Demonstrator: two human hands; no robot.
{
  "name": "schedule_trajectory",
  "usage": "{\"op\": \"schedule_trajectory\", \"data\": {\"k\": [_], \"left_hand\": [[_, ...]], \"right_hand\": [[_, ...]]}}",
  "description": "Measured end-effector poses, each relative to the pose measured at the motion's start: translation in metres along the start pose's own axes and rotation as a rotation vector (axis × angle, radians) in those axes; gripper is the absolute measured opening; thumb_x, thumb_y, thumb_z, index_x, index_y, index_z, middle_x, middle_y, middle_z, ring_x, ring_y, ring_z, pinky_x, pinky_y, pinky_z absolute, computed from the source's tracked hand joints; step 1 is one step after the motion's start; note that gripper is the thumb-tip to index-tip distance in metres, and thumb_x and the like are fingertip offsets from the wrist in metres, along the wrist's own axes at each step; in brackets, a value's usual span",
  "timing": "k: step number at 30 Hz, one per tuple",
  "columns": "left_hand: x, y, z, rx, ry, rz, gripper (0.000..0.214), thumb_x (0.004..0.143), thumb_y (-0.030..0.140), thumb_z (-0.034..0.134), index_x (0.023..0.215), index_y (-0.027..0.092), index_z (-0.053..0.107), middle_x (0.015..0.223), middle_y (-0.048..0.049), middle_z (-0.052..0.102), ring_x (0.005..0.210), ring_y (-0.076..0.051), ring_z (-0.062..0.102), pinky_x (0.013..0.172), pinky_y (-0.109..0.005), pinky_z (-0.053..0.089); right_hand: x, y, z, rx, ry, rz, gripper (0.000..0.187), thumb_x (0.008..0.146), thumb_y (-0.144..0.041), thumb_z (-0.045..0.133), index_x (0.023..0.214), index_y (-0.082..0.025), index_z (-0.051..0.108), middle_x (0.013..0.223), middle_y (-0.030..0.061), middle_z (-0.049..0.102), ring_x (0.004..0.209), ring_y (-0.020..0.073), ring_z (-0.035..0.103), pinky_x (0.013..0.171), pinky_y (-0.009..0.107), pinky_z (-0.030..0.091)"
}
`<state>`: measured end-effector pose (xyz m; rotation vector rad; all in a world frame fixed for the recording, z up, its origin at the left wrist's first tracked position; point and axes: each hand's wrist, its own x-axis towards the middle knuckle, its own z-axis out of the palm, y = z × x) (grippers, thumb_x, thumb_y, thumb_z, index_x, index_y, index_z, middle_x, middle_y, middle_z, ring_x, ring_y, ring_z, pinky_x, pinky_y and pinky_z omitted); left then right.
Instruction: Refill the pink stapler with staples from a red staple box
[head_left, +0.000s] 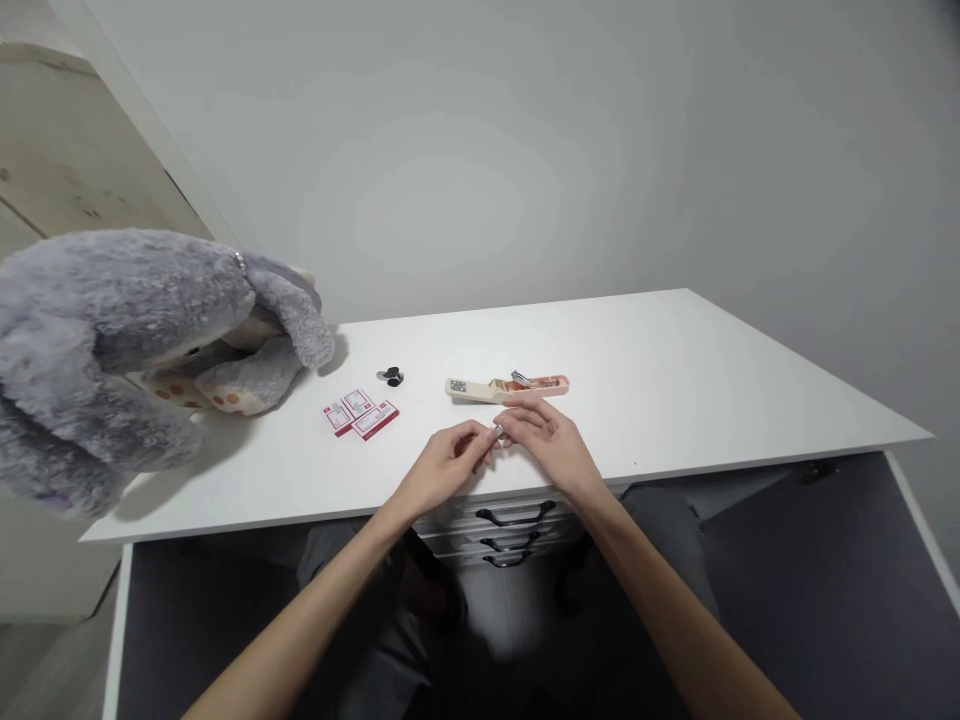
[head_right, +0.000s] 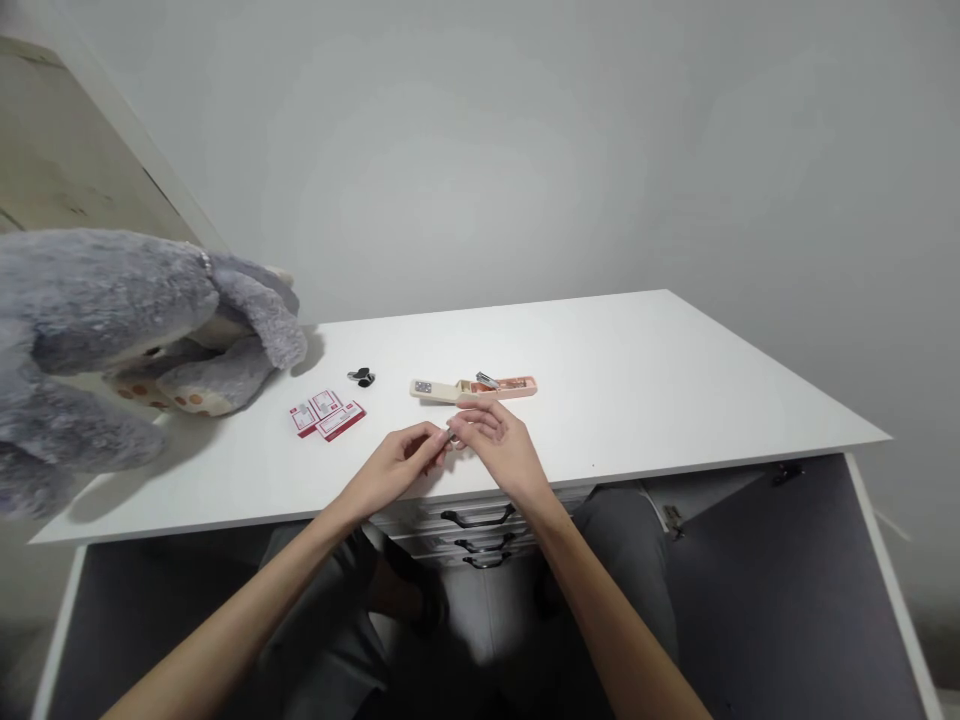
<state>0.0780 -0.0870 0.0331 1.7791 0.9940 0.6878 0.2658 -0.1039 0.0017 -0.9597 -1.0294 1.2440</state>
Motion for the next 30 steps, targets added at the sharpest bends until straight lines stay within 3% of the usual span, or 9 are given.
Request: {"op": "schedule_trajectory", "data": {"k": [2,5,9,11,14,17,23,30], "left_hand": [[0.002,0.0,0.0,-0.055,-0.009,0.005,0.05,0.101,0.065,0.055,0.084,0.019,0.063,0.071,0.0012,0.059,0.065,-0.013,0.051,0.066,-0.027,0.042],[0.006,-0.001,0.003,-0.08,-0.018,0.038,0.05,0.101,0.064,0.053,0.082,0.019,0.06,0.072,0.0013,0.058,0.065,-0.013,0.051,0.069,-0.027,0.043],[0.01,-0.007,0.002,-0.043,0.002,0.041,0.047,0.102,0.062,0.052,0.085,0.019,0.063,0.072,0.0008,0.06,0.066,-0.014,0.053,0.069,-0.028,0.044],[0.013,-0.014,-0.004,0.037,0.139,0.042,0.044,0.102,0.06,0.053,0.092,0.019,0.066,0.075,0.0002,0.063,0.068,-0.015,0.054,0.068,-0.029,0.043],[0.02,-0.026,-0.017,0.178,0.443,0.038,0.038,0.102,0.057,0.056,0.099,0.02,0.064,0.079,-0.0004,0.065,0.071,-0.017,0.057,0.067,-0.029,0.042],[0.033,-0.036,-0.03,0.215,0.563,-0.027,0.038,0.103,0.057,0.056,0.112,0.02,0.056,0.082,-0.0017,0.069,0.071,-0.018,0.062,0.068,-0.03,0.043],[0.061,-0.047,-0.037,0.137,0.383,-0.047,0.048,0.104,0.061,0.051,0.131,0.02,0.05,0.084,-0.0034,0.078,0.059,-0.017,0.06,0.066,-0.032,0.046],[0.065,-0.061,-0.041,0.081,0.306,0.04,0.04,0.105,0.054,0.049,0.123,0.02,0.061,0.086,-0.0034,0.077,0.063,-0.015,0.06,0.07,-0.03,0.047]], "right_hand": [[-0.002,0.0,0.001,0.006,-0.024,0.009,0.053,0.075,-0.057,0.091,0.114,-0.023,0.077,0.11,0.008,0.081,0.101,0.0245,0.076,0.097,0.041,0.061],[-0.004,0.003,0.005,-0.036,-0.059,0.006,0.045,0.077,-0.057,0.089,0.104,-0.022,0.082,0.11,0.0084,0.083,0.111,0.0276,0.075,0.106,0.043,0.057],[-0.002,0.004,0.002,-0.055,0.0,-0.041,0.04,0.08,-0.058,0.086,0.099,-0.022,0.083,0.108,0.0084,0.084,0.11,0.0281,0.076,0.104,0.043,0.058],[0.002,0.0,-0.006,-0.103,0.04,-0.065,0.04,0.081,-0.058,0.085,0.1,-0.022,0.083,0.108,0.0097,0.084,0.102,0.0271,0.077,0.096,0.042,0.06],[0.012,-0.013,-0.027,-0.234,0.095,-0.132,0.042,0.082,-0.057,0.085,0.104,-0.021,0.083,0.11,0.0113,0.083,0.09,0.0251,0.077,0.085,0.041,0.062],[0.026,-0.025,-0.049,-0.436,0.128,-0.22,0.038,0.087,-0.054,0.08,0.108,-0.022,0.084,0.113,0.0109,0.083,0.092,0.0259,0.077,0.088,0.043,0.062],[0.057,-0.037,-0.07,-0.834,0.08,-0.362,0.022,0.092,-0.04,0.074,0.102,-0.023,0.084,0.107,0.0085,0.085,0.094,0.0272,0.078,0.091,0.044,0.061],[0.072,-0.043,-0.069,-1.06,-0.109,-0.392,0.017,0.096,-0.034,0.07,0.1,-0.026,0.085,0.102,0.0065,0.084,0.09,0.027,0.076,0.083,0.042,0.057]]}}
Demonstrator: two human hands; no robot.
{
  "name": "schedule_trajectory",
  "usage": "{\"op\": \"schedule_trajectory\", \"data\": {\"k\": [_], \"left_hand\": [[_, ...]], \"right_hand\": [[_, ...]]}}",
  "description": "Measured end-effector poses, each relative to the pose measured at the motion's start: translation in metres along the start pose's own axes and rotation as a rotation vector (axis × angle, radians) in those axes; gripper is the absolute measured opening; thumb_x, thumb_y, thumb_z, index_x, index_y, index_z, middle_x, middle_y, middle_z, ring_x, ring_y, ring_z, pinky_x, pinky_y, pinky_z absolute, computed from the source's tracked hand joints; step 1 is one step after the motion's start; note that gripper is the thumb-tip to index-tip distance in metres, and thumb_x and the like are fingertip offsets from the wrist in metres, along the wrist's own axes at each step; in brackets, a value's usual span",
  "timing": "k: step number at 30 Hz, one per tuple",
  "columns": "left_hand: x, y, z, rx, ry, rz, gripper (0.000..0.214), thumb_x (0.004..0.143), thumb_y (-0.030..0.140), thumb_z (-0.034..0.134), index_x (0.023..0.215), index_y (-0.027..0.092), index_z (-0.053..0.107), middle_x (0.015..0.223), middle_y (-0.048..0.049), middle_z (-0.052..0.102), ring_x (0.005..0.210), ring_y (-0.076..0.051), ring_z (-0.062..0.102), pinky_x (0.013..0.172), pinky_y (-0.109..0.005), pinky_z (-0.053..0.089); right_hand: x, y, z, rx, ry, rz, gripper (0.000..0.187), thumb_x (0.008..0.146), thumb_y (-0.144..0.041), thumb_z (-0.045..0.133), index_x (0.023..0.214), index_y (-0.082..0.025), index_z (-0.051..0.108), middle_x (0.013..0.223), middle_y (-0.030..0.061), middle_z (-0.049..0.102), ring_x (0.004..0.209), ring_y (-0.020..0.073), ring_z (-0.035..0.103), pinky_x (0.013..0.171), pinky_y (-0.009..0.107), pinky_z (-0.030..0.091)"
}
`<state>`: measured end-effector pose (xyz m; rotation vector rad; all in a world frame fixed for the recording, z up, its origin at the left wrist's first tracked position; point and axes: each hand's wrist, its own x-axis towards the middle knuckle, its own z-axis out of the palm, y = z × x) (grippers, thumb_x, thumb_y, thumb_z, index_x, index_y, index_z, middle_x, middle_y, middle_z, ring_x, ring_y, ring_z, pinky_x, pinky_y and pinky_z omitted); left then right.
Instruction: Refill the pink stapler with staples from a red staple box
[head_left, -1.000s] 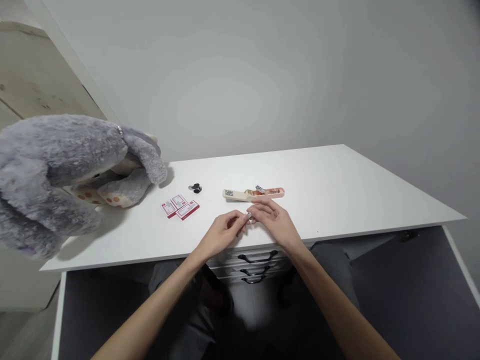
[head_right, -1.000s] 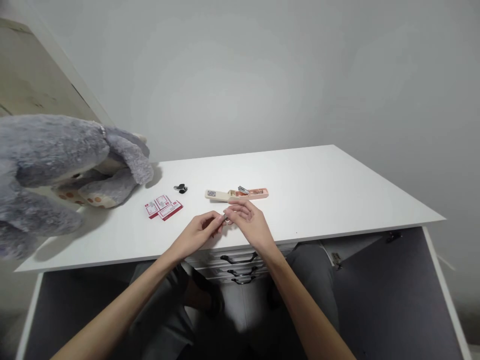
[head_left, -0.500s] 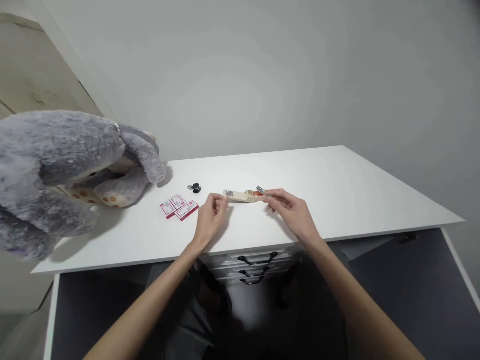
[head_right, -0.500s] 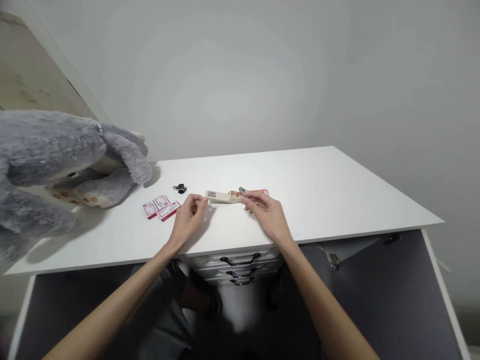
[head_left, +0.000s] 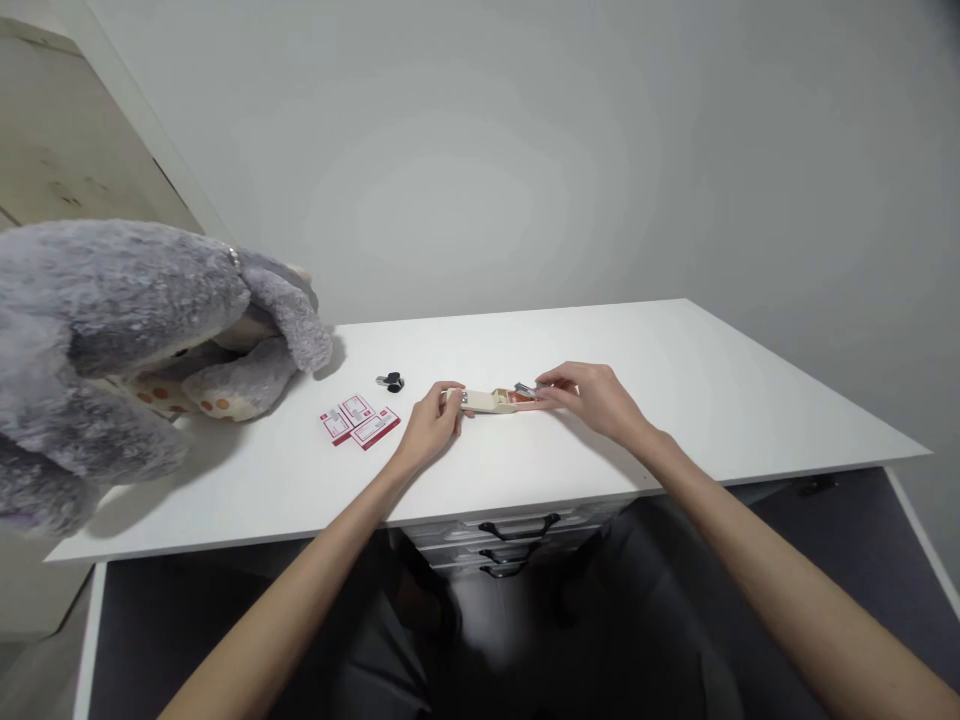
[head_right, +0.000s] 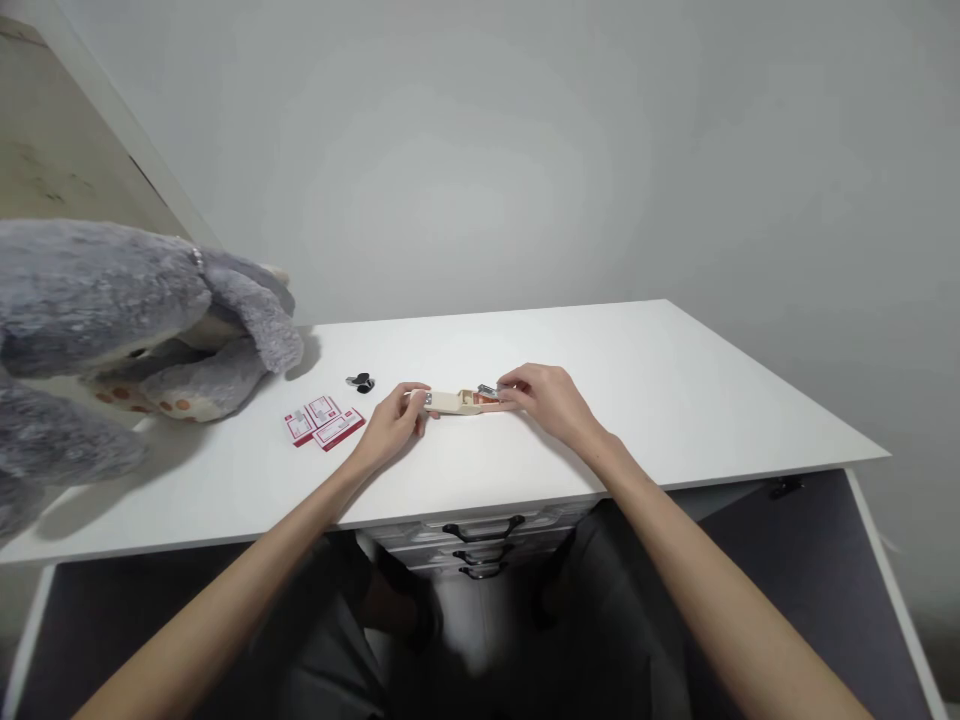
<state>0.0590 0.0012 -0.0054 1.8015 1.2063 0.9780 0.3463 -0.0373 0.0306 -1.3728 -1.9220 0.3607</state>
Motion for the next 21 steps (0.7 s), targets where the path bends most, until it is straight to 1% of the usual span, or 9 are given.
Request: {"op": "schedule_trajectory", "data": {"k": [2,4,9,13,16,21], "left_hand": [[-0.0007,-0.0021,-0.0011,0.004,-0.009,0.01,0.041,0.106,0.054,0.048,0.124,0.02,0.061,0.085,-0.0032,0.077,0.063,-0.015,0.061,0.071,-0.03,0.047],[-0.001,-0.0034,-0.0015,0.007,-0.012,0.011,0.041,0.106,0.054,0.048,0.125,0.02,0.06,0.086,-0.0034,0.077,0.063,-0.015,0.061,0.07,-0.03,0.047],[-0.0011,-0.0053,-0.0014,0.013,-0.025,0.022,0.04,0.106,0.054,0.048,0.126,0.02,0.06,0.088,-0.0036,0.078,0.063,-0.015,0.061,0.07,-0.029,0.048],[-0.0015,-0.0059,-0.0019,0.031,-0.025,0.025,0.041,0.107,0.055,0.047,0.127,0.021,0.06,0.087,-0.0032,0.078,0.062,-0.015,0.061,0.069,-0.029,0.047],[-0.0021,-0.005,-0.0021,0.029,-0.029,0.025,0.041,0.107,0.054,0.047,0.127,0.021,0.059,0.088,-0.0034,0.078,0.063,-0.015,0.061,0.069,-0.029,0.047],[-0.0027,-0.0034,-0.0017,0.04,-0.028,0.023,0.04,0.107,0.053,0.046,0.127,0.021,0.06,0.086,-0.0028,0.078,0.062,-0.016,0.062,0.069,-0.029,0.047]], "right_hand": [[0.002,0.0,0.0023,-0.076,-0.055,-0.019,0.017,0.097,-0.034,0.069,0.098,-0.028,0.085,0.101,0.0064,0.084,0.088,0.0276,0.075,0.08,0.042,0.055],[0.0034,0.0008,0.0055,-0.151,-0.079,-0.034,0.018,0.097,-0.033,0.068,0.097,-0.029,0.085,0.098,0.0059,0.084,0.086,0.0274,0.074,0.076,0.041,0.053],[0.0043,0.0014,0.0094,-0.248,-0.071,-0.08,0.02,0.098,-0.031,0.066,0.098,-0.031,0.086,0.1,0.0046,0.084,0.085,0.0256,0.074,0.072,0.038,0.05],[0.0043,-0.0028,0.0076,-0.315,-0.085,-0.108,0.02,0.1,-0.035,0.067,0.097,-0.032,0.086,0.099,0.0034,0.084,0.086,0.0249,0.074,0.068,0.035,0.045],[0.0041,-0.0052,0.0064,-0.329,-0.078,-0.105,0.019,0.1,-0.037,0.068,0.099,-0.031,0.086,0.098,0.0027,0.084,0.086,0.0243,0.074,0.067,0.034,0.044],[0.0017,-0.0041,0.0054,-0.285,-0.066,-0.084,0.018,0.098,-0.038,0.069,0.098,-0.032,0.086,0.098,0.0018,0.084,0.082,0.0236,0.074,0.067,0.036,0.045]]}}
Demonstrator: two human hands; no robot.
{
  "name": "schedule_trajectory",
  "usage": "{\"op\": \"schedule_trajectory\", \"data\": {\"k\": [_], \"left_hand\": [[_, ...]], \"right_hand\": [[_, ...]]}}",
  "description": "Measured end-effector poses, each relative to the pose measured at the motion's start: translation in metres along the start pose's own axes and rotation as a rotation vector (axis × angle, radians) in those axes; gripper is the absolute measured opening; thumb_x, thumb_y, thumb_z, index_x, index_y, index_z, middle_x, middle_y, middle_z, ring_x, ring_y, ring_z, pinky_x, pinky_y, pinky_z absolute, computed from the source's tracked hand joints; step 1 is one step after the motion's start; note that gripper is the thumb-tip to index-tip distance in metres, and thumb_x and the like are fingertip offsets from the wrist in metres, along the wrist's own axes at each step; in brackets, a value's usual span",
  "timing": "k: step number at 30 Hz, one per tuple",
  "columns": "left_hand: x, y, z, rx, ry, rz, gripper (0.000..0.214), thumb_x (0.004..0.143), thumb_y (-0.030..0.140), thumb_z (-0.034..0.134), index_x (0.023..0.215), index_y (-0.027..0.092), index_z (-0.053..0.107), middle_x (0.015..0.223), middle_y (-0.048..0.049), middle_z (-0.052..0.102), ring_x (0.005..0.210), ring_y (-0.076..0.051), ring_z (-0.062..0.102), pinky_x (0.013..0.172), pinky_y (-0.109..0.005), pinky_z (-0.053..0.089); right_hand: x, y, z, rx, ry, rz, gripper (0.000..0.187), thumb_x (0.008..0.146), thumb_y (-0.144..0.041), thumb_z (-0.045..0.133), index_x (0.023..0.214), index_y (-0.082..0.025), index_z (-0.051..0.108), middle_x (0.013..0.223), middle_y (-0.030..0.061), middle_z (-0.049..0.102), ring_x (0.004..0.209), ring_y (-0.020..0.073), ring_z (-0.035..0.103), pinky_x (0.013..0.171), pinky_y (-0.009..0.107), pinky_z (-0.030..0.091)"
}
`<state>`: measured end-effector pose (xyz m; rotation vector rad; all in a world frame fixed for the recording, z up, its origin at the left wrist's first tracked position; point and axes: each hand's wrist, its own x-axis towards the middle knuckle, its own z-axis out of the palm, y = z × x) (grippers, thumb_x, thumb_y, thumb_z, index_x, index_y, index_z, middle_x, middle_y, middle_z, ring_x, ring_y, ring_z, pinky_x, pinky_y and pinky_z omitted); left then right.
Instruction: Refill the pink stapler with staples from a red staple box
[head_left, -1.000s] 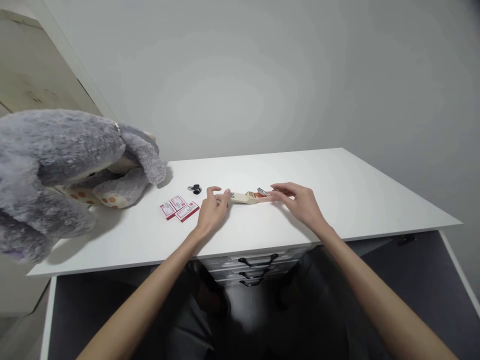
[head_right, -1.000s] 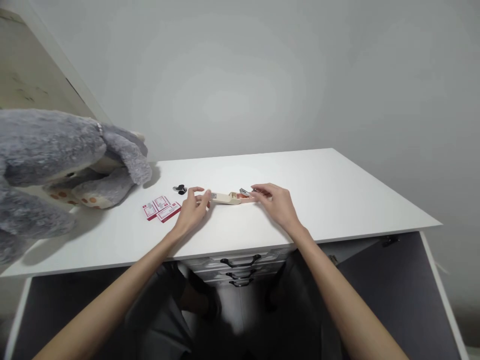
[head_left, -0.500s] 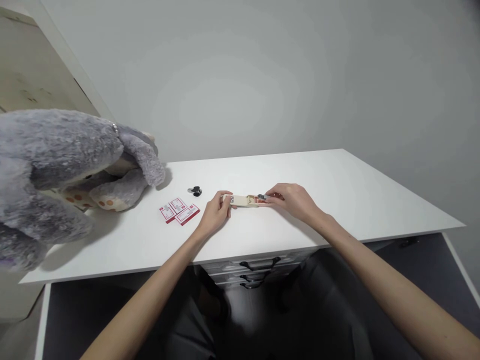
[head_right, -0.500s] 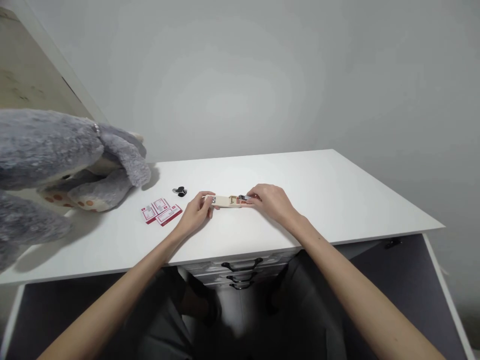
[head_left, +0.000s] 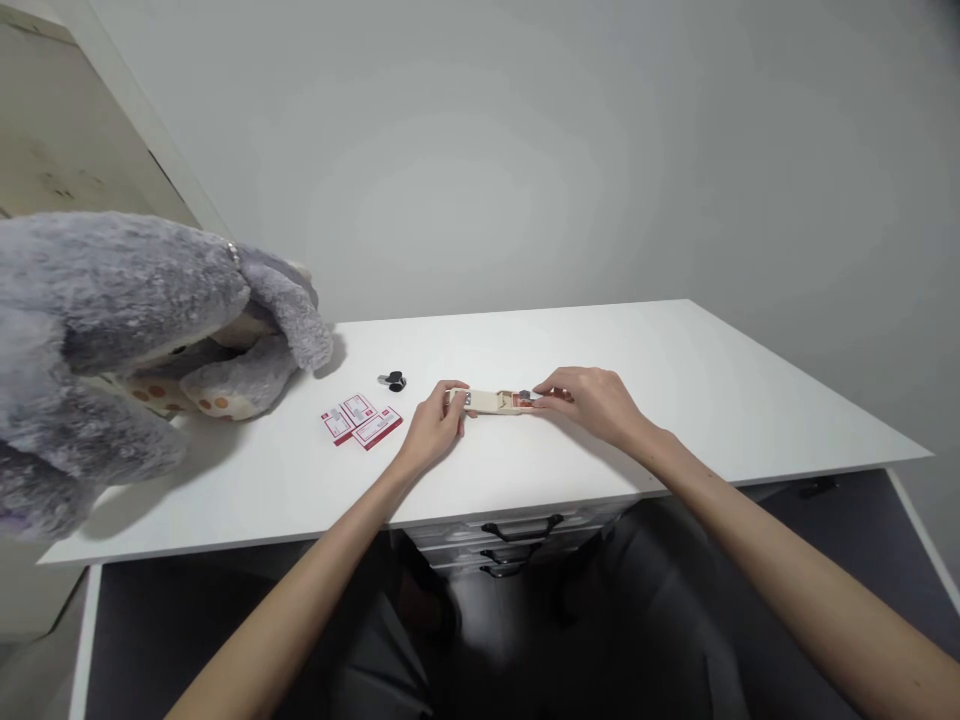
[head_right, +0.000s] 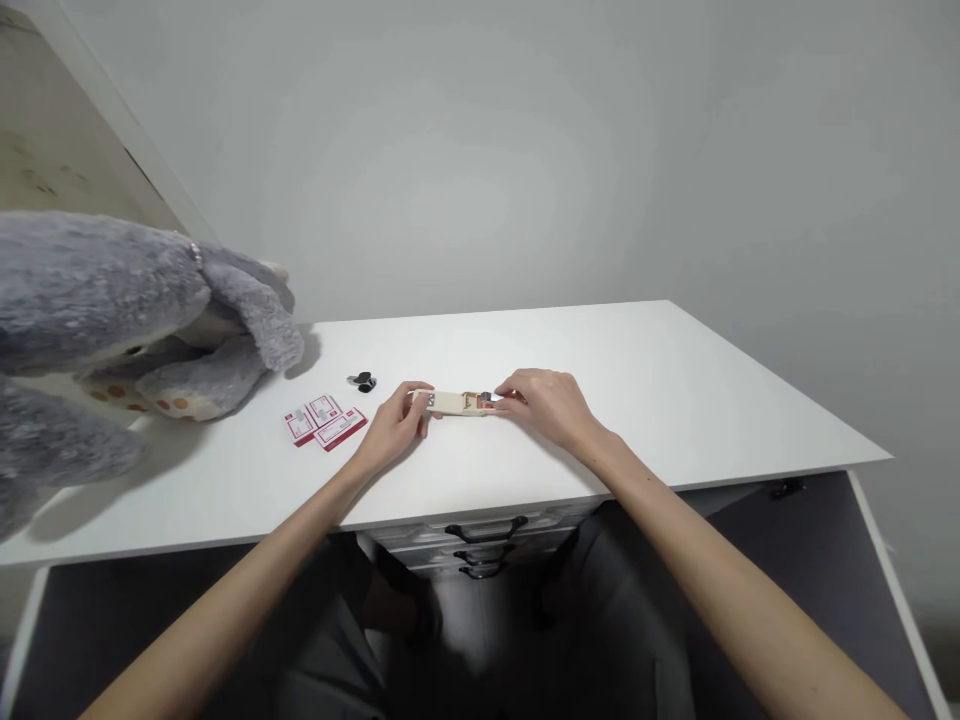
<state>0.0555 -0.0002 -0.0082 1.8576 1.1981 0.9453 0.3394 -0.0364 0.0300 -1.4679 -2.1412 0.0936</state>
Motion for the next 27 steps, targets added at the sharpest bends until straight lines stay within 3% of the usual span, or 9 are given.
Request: {"op": "schedule_trajectory", "data": {"k": [11,18,21,24,27], "left_hand": [[0.0,-0.002,0.001,-0.01,0.003,0.005,0.04,0.106,0.054,0.047,0.127,0.022,0.06,0.086,-0.0029,0.078,0.061,-0.016,0.062,0.067,-0.03,0.047],[-0.002,0.002,0.001,-0.009,0.003,-0.005,0.038,0.107,0.051,0.047,0.126,0.021,0.06,0.085,-0.0029,0.078,0.062,-0.016,0.062,0.069,-0.03,0.047],[-0.003,0.006,0.0,-0.008,0.006,-0.014,0.039,0.107,0.051,0.046,0.125,0.02,0.061,0.079,-0.002,0.076,0.064,-0.017,0.063,0.07,-0.03,0.047],[-0.005,0.01,0.0,-0.011,0.013,-0.026,0.038,0.106,0.05,0.047,0.124,0.02,0.061,0.076,-0.0018,0.075,0.064,-0.018,0.064,0.07,-0.031,0.047],[-0.005,0.012,0.0,-0.014,0.018,-0.028,0.037,0.106,0.049,0.047,0.123,0.02,0.062,0.076,-0.0017,0.075,0.064,-0.019,0.064,0.069,-0.031,0.047]], "right_hand": [[0.0,-0.004,0.001,-0.061,-0.005,-0.06,0.019,0.101,-0.039,0.068,0.096,-0.033,0.085,0.102,0.0024,0.083,0.093,0.0255,0.073,0.064,0.035,0.041],[-0.001,-0.005,0.018,0.05,0.043,0.034,0.017,0.099,-0.043,0.073,0.097,-0.03,0.084,0.096,0.0056,0.079,0.088,0.0262,0.07,0.07,0.037,0.046],[-0.007,0.002,0.022,0.048,0.083,-0.013,0.018,0.097,-0.04,0.075,0.108,-0.029,0.083,0.103,0.0088,0.077,0.097,0.0294,0.068,0.081,0.041,0.051],[-0.014,0.016,0.019,0.024,0.076,-0.047,0.033,0.092,-0.037,0.078,0.123,-0.027,0.078,0.119,0.0124,0.074,0.111,0.034,0.066,0.093,0.047,0.053],[-0.02,0.028,0.011,0.04,-0.002,0.023,0.031,0.094,-0.04,0.075,0.121,-0.025,0.078,0.116,0.0126,0.075,0.106,0.0334,0.068,0.088,0.045,0.055]]}}
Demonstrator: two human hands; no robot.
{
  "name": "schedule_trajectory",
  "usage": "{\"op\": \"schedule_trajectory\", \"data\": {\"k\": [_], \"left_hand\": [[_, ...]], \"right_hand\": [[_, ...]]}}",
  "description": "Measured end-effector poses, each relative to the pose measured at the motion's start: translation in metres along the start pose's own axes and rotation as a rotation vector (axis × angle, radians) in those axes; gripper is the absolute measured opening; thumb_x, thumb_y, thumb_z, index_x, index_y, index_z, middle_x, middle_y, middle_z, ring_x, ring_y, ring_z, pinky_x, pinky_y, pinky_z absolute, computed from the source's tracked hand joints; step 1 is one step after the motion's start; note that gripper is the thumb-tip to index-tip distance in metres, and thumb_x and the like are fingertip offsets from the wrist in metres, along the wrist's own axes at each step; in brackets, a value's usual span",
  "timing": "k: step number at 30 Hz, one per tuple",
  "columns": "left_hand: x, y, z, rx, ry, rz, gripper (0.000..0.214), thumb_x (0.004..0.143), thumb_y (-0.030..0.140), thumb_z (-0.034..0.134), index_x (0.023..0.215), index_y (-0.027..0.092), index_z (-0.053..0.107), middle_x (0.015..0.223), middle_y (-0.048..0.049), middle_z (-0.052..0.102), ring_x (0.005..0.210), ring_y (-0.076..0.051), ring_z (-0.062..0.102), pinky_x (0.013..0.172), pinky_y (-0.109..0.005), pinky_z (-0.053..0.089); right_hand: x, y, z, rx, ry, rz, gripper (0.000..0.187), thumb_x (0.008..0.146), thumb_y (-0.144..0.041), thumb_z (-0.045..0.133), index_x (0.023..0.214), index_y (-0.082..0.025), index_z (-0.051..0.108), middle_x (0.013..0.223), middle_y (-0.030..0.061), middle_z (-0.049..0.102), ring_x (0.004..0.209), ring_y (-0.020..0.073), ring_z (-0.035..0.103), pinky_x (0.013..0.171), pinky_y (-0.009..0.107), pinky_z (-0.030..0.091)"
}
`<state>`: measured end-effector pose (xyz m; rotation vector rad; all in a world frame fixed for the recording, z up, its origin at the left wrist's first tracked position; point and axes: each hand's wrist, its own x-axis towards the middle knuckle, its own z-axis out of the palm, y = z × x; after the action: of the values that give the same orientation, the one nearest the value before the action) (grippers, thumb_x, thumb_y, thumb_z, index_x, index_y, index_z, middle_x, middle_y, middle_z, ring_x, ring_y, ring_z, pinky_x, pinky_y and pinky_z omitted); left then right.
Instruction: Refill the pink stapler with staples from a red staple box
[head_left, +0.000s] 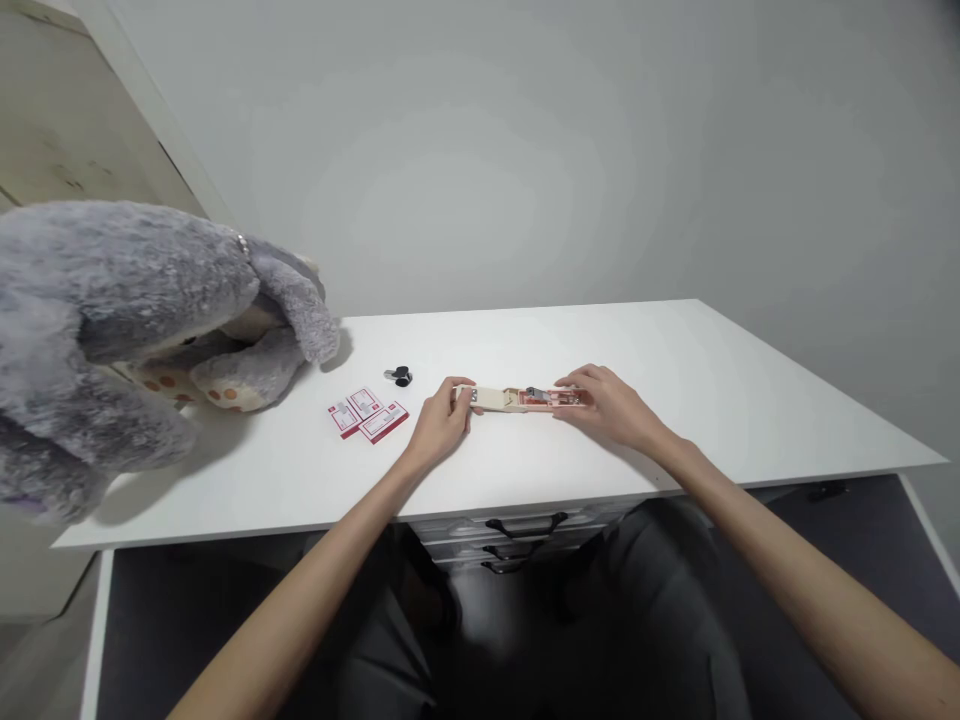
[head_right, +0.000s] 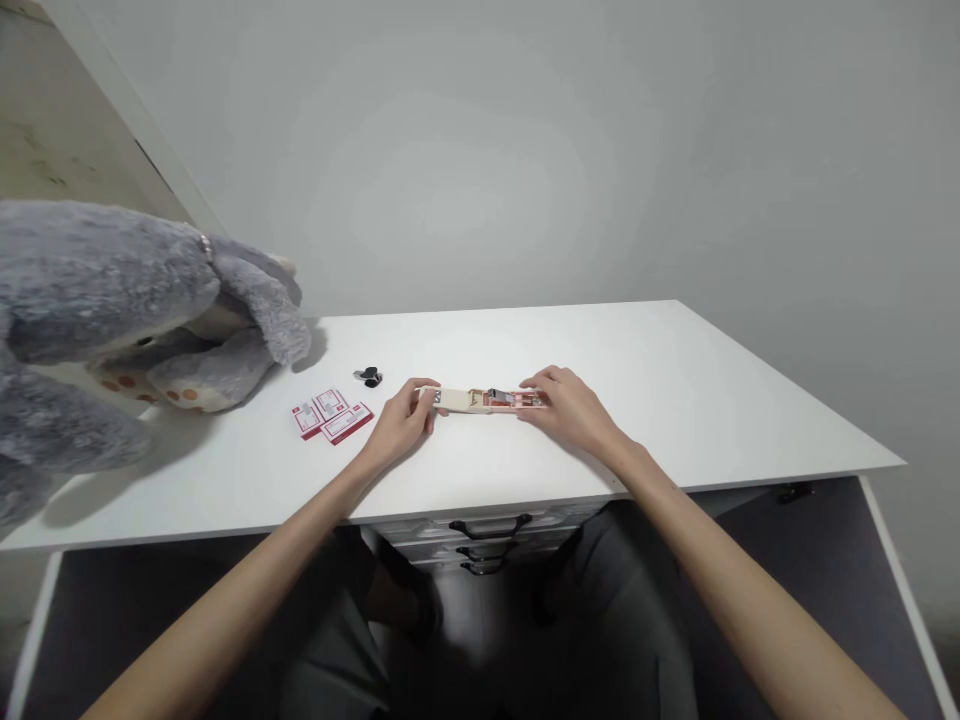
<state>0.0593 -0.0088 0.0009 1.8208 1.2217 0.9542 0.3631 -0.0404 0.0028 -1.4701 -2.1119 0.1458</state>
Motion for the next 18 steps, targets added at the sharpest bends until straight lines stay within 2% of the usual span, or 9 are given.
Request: {"op": "schedule_trajectory", "data": {"k": [4,10,18], "left_hand": [[0.0,0.0,0.0,-0.003,-0.001,-0.006,0.036,0.105,0.049,0.048,0.122,0.02,0.062,0.079,-0.0026,0.077,0.063,-0.018,0.064,0.069,-0.031,0.047],[0.0,-0.004,0.001,-0.023,-0.026,0.008,0.038,0.106,0.051,0.048,0.123,0.02,0.061,0.086,-0.0045,0.079,0.062,-0.016,0.061,0.067,-0.03,0.047],[0.002,-0.008,0.003,-0.097,-0.082,0.04,0.043,0.107,0.056,0.048,0.124,0.019,0.06,0.089,-0.0053,0.078,0.061,-0.014,0.058,0.064,-0.029,0.046]], "right_hand": [[-0.004,0.004,-0.009,0.112,-0.066,0.083,0.029,0.095,-0.043,0.073,0.115,-0.024,0.079,0.107,0.009,0.079,0.092,0.0285,0.071,0.078,0.04,0.054],[-0.003,-0.008,-0.018,0.287,0.037,0.11,0.033,0.091,-0.049,0.076,0.113,-0.024,0.078,0.11,0.0097,0.083,0.09,0.0289,0.074,0.077,0.041,0.056],[0.014,-0.043,-0.02,0.527,0.117,0.098,0.035,0.086,-0.053,0.083,0.104,-0.023,0.076,0.107,0.0089,0.083,0.093,0.0282,0.076,0.085,0.043,0.058]]}}
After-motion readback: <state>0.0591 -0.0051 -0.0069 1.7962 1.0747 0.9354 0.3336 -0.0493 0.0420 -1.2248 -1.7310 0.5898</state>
